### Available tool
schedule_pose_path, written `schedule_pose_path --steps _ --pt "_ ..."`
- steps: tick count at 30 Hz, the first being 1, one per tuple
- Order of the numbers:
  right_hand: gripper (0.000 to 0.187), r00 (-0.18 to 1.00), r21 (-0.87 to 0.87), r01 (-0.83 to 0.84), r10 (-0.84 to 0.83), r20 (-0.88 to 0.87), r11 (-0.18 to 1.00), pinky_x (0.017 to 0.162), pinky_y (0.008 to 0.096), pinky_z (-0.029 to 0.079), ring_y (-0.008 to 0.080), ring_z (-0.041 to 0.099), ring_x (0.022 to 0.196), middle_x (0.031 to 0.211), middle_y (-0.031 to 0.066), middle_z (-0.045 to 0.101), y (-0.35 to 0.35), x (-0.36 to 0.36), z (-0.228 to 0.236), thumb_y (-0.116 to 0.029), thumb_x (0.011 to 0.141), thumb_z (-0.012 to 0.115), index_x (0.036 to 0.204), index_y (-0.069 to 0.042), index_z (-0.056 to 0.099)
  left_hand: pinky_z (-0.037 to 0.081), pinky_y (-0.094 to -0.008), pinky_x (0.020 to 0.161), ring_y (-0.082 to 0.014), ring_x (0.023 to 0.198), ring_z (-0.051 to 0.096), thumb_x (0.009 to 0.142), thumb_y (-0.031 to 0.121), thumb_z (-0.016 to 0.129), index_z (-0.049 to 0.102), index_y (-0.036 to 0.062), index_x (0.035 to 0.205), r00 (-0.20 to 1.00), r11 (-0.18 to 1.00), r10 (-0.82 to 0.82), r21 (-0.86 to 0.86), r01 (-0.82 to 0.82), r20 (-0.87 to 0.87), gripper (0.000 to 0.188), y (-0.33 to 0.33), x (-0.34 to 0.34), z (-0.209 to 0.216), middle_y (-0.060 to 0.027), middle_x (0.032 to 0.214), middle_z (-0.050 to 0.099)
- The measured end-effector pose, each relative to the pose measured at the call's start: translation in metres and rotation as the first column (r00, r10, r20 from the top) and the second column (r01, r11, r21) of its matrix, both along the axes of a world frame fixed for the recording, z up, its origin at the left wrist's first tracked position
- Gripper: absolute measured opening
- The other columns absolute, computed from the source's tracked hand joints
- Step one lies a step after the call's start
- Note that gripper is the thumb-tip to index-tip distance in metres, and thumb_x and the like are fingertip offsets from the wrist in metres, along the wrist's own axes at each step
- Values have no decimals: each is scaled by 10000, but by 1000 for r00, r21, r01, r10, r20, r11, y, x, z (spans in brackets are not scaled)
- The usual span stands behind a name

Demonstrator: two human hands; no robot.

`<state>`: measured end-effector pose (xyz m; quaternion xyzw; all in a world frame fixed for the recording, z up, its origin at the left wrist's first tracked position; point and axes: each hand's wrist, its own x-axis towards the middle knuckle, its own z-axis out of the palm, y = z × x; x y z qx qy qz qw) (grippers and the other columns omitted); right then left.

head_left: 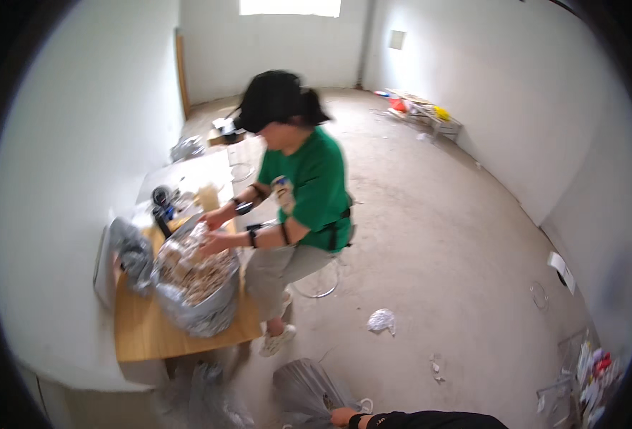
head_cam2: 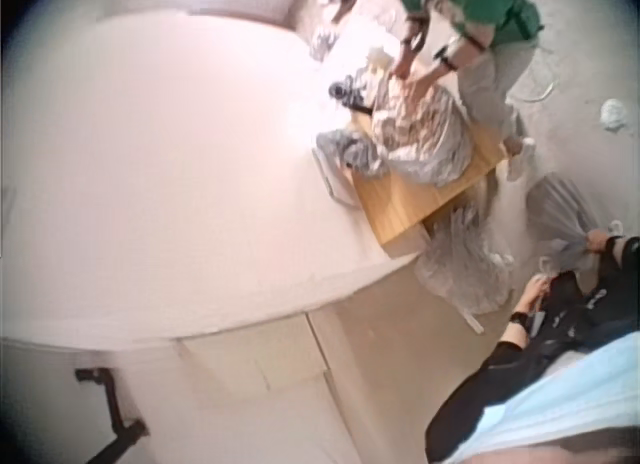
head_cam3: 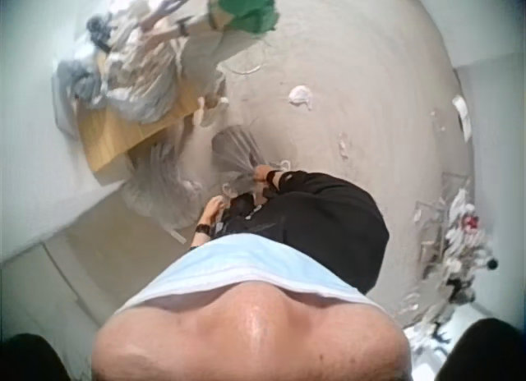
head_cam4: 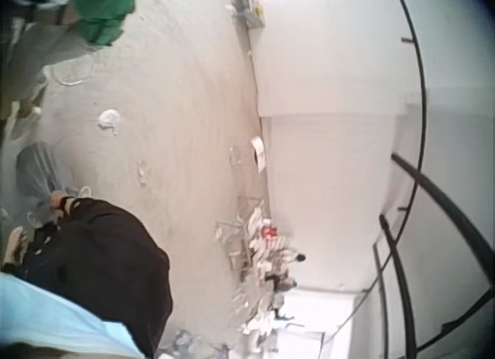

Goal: The recorder is packing cotton swabs into small plastic bags and organizing them on a table.

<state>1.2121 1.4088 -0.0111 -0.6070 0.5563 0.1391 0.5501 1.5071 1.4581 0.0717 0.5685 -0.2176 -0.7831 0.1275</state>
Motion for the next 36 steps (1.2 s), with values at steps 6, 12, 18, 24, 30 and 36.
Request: schedule_pose_path --steps 6,12,18,24,30,36 --pt "305 988 9 154 -154 -30 988 787 448 455 365 591 948 1014 212 616 16 -97 -25 -194 752 485 914 5 648 405 -251 552 -128 696 526 876 318 547 589 80 987 868 902 -333 -144 407 370 266 8 -3 -63 -48 853 603" --pt "269 912 -9 387 -384 -143 922 773 437 473 327 622 905 931 168 652 24 -226 -1 -213 704 522 850 -63 690 319 -273 443 -111 512 404 843 305 573 592 99 809 632 586 -489 -310 749 601 211 -90 -114 -46 6 662 537" --pt "284 541 -167 791 -800 -261 589 760 436 476 352 618 876 929 204 637 37 -344 -9 -188 694 522 851 -12 679 320 -278 440 -110 508 401 844 302 572 591 98 803 482 346 -672 -337 876 562 209 -238 -247 -55 7 658 535" --pt "368 -36 -208 977 -925 -379 47 844 433 447 371 575 972 1009 236 598 57 -463 -11 -287 767 474 923 -7 654 321 -282 438 -109 504 399 844 298 570 590 97 797 360 186 -787 -363 913 502 208 -381 -388 -88 7 654 532" --pt "434 -429 -391 882 -788 -442 -262 867 432 441 366 566 986 1008 204 610 30 -545 36 -383 777 470 975 -36 639 321 -286 435 -108 501 396 844 294 568 588 96 790 359 155 -802 -416 896 477 206 -553 -520 -104 8 650 529" --pt "382 -572 -497 807 -635 -520 -319 857 428 448 359 568 982 1001 209 606 0 -668 83 -329 758 481 934 -35 652 322 -291 432 -107 497 393 845 290 567 587 95 784 438 223 -784 -460 860 439 205 -685 -656 -120 8 645 527"
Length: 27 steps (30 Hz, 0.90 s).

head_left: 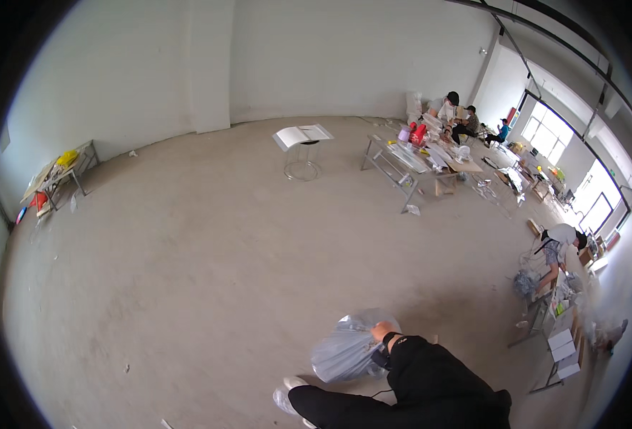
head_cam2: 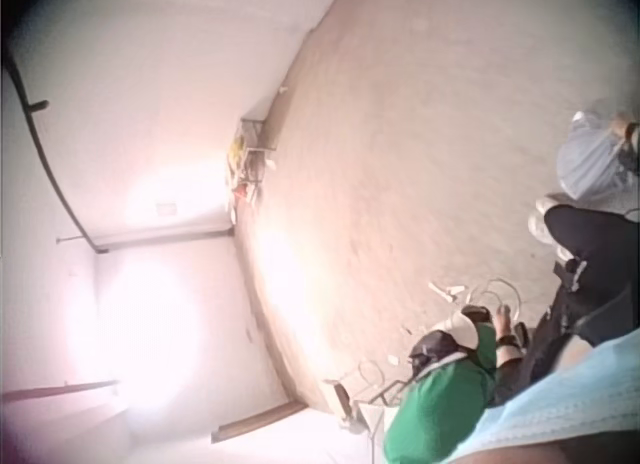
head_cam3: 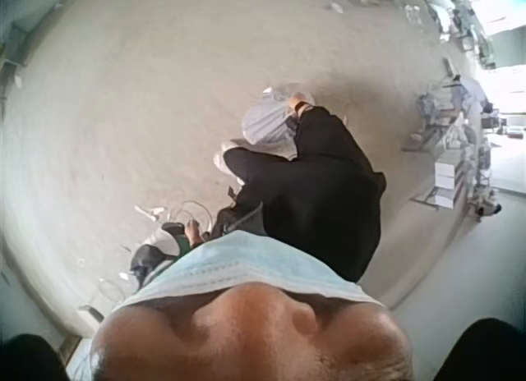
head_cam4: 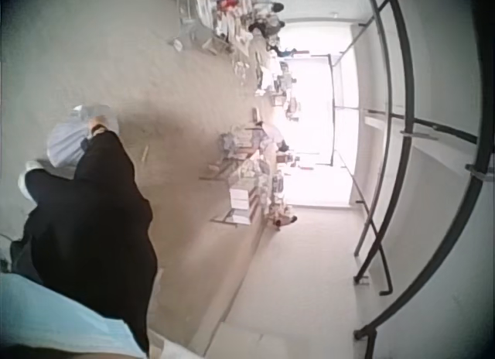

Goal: The recorder is packing cotton swabs into small plastic bags and organizing them on a table.

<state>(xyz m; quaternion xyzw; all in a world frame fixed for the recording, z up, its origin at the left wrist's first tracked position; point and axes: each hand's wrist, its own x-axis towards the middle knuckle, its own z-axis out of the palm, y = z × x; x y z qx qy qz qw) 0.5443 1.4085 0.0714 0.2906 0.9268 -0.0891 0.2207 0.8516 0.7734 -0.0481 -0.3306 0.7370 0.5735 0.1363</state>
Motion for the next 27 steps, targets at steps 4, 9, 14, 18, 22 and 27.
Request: schedule_pose_path --steps 4,9,14,18,22,27 --pt "375 999 24 18 -17 -28 1000 858 429 446 368 565 984 993 213 606 -68 -103 5 -319 750 476 920 -38 658 314 -274 420 -94 479 387 860 278 542 587 86 771 939 914 -264 -368 171 -221 216 -81 -84 -8 12 633 521" --pt "280 921 192 -382 355 161 904 803 444 480 331 613 933 970 167 638 -127 -218 -21 -221 784 478 912 -70 676 317 -277 420 -98 468 395 866 263 527 588 80 760 979 974 -191 -137 180 -73 220 -155 -181 1 -6 633 535" --pt "191 989 -63 -145 145 -3 987 534 425 475 277 607 546 700 149 647 -242 -319 -58 -210 724 635 685 -23 648 344 -298 432 -106 456 423 863 237 515 601 68 755 933 943 320 35 -330 164 218 -187 -198 83 -49 625 555" --pt "190 988 -274 154 -149 39 949 376 350 327 174 498 470 561 83 534 -359 -393 -60 -151 688 704 664 1 594 383 -332 471 -131 504 474 844 233 531 609 36 798 960 979 199 11 -205 198 217 -263 -180 53 -66 638 569" --pt "140 982 -495 186 -182 57 849 368 319 297 164 447 425 542 71 491 -468 -454 -52 -68 704 658 631 -7 555 390 -335 488 -144 530 482 837 240 534 608 20 793 912 952 306 -59 -301 272 237 -377 -225 57 -63 632 565" --pt "136 921 -660 283 -390 -16 696 366 274 273 140 399 394 527 51 458 -695 -549 29 5 713 619 620 -8 520 396 -339 505 -158 555 489 830 248 537 607 4 787 863 922 387 -130 -364 325 257 -534 -359 69 -60 625 561"
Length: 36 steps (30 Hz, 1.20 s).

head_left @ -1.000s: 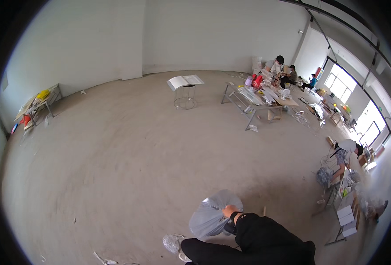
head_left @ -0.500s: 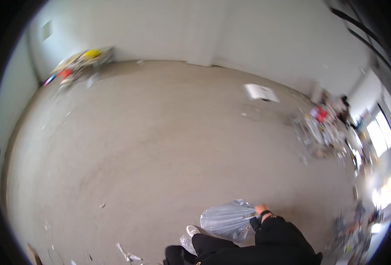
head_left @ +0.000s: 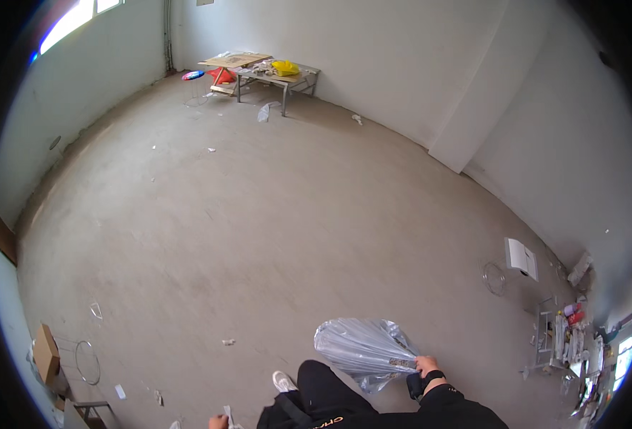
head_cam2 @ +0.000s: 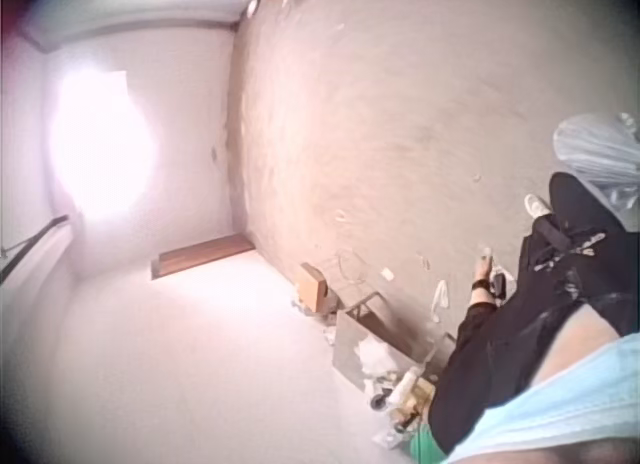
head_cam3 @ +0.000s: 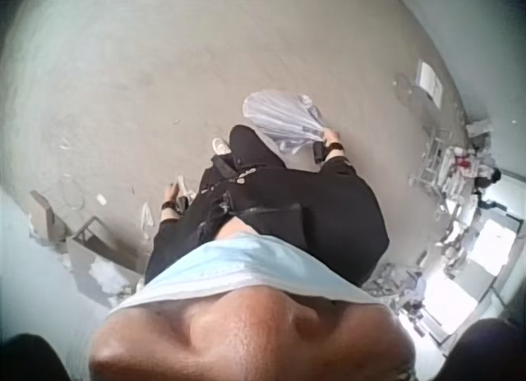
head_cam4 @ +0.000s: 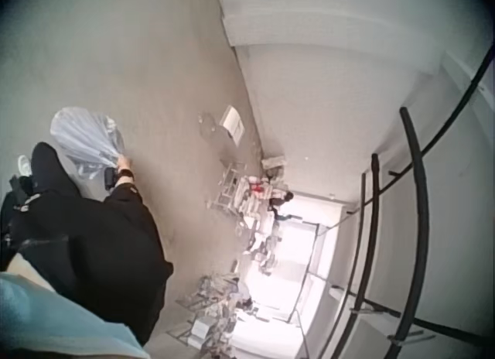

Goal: The recorder is packing cotton swabs into small plastic bags and organizing them on a table.

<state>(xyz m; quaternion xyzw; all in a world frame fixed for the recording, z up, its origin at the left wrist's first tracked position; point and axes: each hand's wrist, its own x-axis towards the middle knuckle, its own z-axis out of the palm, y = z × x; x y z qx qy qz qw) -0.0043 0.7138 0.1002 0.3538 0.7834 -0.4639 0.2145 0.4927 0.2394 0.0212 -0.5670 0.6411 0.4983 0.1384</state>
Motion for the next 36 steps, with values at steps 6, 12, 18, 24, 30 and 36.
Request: schedule_pose_path --steps 6,12,18,24,30,36 --pt "108 998 -28 -62 62 14 998 368 282 288 135 413 402 532 41 480 -188 -104 -5 8 715 622 642 -20 547 472 -355 818 -328 951 602 778 298 546 594 -29 1042 995 973 -59 -227 39 -82 423 -209 -188 0 -214 968 631" --pt "86 986 -102 -86 99 132 991 355 282 301 143 442 411 553 60 495 -371 -207 -56 24 736 591 655 5 569 486 -384 790 -335 904 613 755 337 571 612 -2 1020 986 969 -160 -198 149 -43 433 -340 -259 -30 -205 934 638" --pt "102 967 -69 -156 166 193 985 349 280 281 145 406 395 531 56 467 -555 -319 -43 45 723 597 641 5 551 403 -350 531 -200 570 528 807 271 504 605 18 676 997 984 -19 -177 5 -76 302 -441 -252 -27 -96 614 597" --pt "95 987 -1 -47 47 152 999 357 302 300 162 420 403 534 72 464 -657 -419 -41 -1 733 591 645 -4 555 460 -432 668 -312 730 595 814 298 522 622 66 846 972 977 -194 -59 203 131 255 -540 -297 -32 -164 793 628" --pt "35 995 -30 33 -29 97 999 360 288 321 174 433 398 546 85 487 -784 -492 -34 -23 739 569 707 -9 572 464 -448 745 -360 861 604 831 354 527 640 47 934 954 970 -241 59 235 178 344 -734 -411 -48 -182 881 644" --pt "47 997 50 24 -21 -76 998 395 274 364 142 440 420 548 51 495 -936 -573 31 -30 708 602 680 -15 567 472 -392 815 -354 921 589 785 309 511 620 11 995 975 917 -215 -335 219 48 380 -976 -645 -5 -216 963 622"
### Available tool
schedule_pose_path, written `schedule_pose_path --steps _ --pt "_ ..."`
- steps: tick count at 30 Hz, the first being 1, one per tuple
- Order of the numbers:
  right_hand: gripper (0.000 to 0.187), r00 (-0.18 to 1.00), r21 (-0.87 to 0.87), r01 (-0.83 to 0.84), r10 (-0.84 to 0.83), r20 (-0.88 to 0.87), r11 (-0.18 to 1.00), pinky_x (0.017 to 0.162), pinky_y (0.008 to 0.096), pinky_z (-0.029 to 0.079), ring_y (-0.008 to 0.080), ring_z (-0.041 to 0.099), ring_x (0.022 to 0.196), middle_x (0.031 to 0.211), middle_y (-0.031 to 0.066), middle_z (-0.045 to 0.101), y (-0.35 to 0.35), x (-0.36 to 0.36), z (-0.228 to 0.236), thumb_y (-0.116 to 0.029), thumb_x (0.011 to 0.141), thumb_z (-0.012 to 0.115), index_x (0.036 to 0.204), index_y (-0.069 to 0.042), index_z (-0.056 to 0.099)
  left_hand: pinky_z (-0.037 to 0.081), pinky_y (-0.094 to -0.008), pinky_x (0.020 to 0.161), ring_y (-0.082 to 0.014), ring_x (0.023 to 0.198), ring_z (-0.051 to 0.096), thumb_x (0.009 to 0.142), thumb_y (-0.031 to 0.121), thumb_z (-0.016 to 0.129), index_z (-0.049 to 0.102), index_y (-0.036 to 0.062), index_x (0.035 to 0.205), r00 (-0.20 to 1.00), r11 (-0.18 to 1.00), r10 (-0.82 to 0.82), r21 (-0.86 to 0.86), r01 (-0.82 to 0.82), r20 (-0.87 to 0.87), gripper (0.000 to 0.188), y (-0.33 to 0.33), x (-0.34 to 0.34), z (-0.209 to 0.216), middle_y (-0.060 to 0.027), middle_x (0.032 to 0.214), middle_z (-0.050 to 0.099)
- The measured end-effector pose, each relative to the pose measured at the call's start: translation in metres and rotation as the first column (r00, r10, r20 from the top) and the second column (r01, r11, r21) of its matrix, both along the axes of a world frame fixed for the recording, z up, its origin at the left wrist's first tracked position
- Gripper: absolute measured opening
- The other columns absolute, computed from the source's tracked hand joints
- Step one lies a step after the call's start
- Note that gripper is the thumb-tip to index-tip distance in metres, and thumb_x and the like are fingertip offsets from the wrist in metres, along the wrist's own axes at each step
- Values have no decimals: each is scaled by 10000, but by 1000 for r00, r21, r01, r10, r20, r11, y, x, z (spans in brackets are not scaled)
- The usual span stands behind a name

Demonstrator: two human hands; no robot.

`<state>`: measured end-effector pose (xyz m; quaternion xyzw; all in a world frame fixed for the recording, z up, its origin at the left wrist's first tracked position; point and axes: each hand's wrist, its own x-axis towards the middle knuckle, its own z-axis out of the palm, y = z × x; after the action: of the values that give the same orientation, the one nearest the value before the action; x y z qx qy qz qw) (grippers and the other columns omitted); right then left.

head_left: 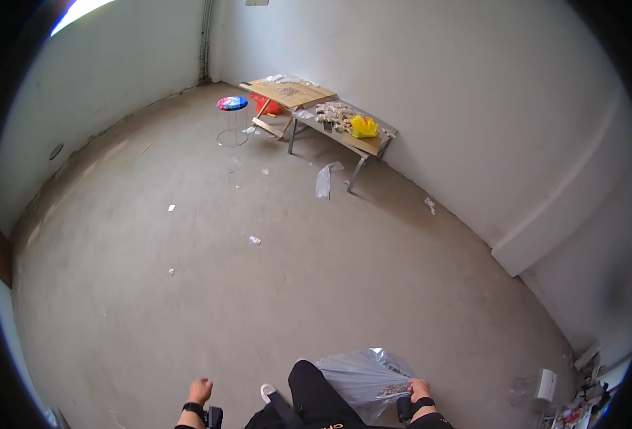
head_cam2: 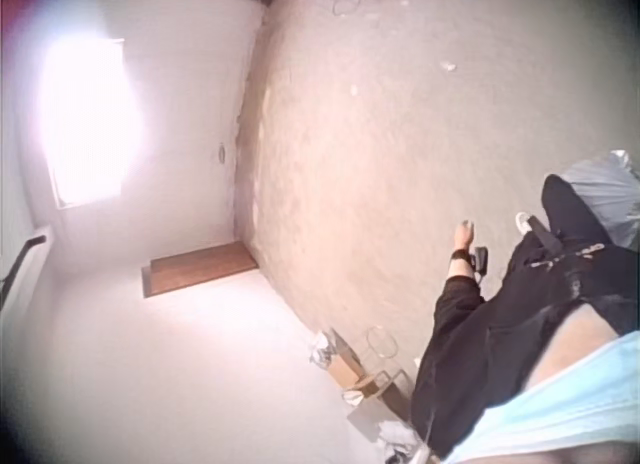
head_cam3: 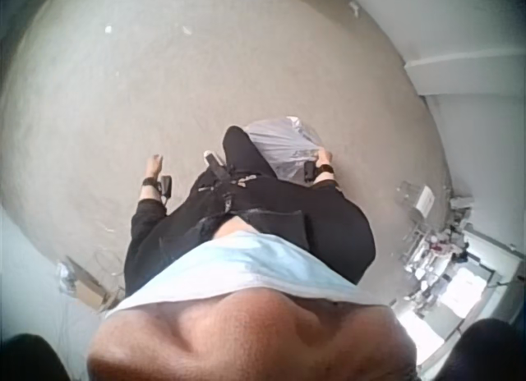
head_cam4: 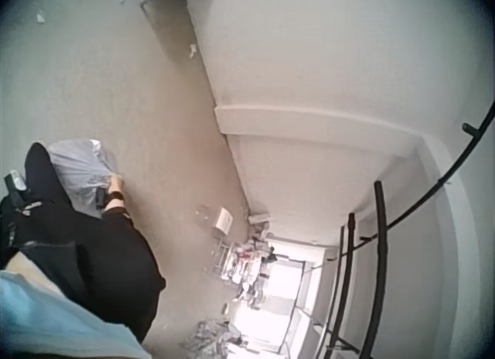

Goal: The recorder is packing cotton swabs into small plastic bags and organizing them on a table.

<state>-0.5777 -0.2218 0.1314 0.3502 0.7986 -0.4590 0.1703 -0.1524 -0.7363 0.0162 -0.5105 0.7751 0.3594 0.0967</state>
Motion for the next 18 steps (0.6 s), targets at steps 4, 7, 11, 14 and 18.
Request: schedule_pose_path --steps 4,7,11,14,18 --pt "61 996 -22 45 -46 -74 999 395 277 360 135 444 428 531 42 481 -92 -86 -5 -16 700 598 653 -20 560 472 -381 819 -330 940 597 788 296 536 592 7 1053 988 998 60 15 -59 -145 396 -96 -163 84 -207 972 629" --pt "83 993 -100 -50 38 -115 994 390 285 349 131 441 428 519 38 470 -161 -160 -14 0 692 593 626 -22 547 476 -384 811 -322 913 607 789 299 558 586 17 1071 987 1000 9 16 -7 -161 400 -149 -217 56 -190 933 642" --pt "121 990 -90 -124 118 -71 988 382 262 309 122 413 424 529 39 468 -265 -246 -31 44 681 597 617 -24 520 465 -389 843 -341 926 596 745 367 576 642 34 1001 992 981 -58 190 36 109 424 -195 -231 -8 -200 937 637" --pt "106 984 -245 -175 173 -29 954 391 246 313 119 418 436 569 40 481 -353 -309 -25 24 725 591 669 -18 512 463 -288 539 -176 611 591 793 231 591 627 -25 842 973 882 231 426 -204 -11 264 -223 -212 -46 -77 678 616" --pt "131 973 -286 -231 227 -50 930 409 239 323 111 419 451 567 33 470 -474 -381 3 11 733 604 663 -24 499 471 -395 650 -279 734 611 815 336 525 645 5 834 987 957 146 245 -156 61 352 -267 -250 -24 -164 781 646"
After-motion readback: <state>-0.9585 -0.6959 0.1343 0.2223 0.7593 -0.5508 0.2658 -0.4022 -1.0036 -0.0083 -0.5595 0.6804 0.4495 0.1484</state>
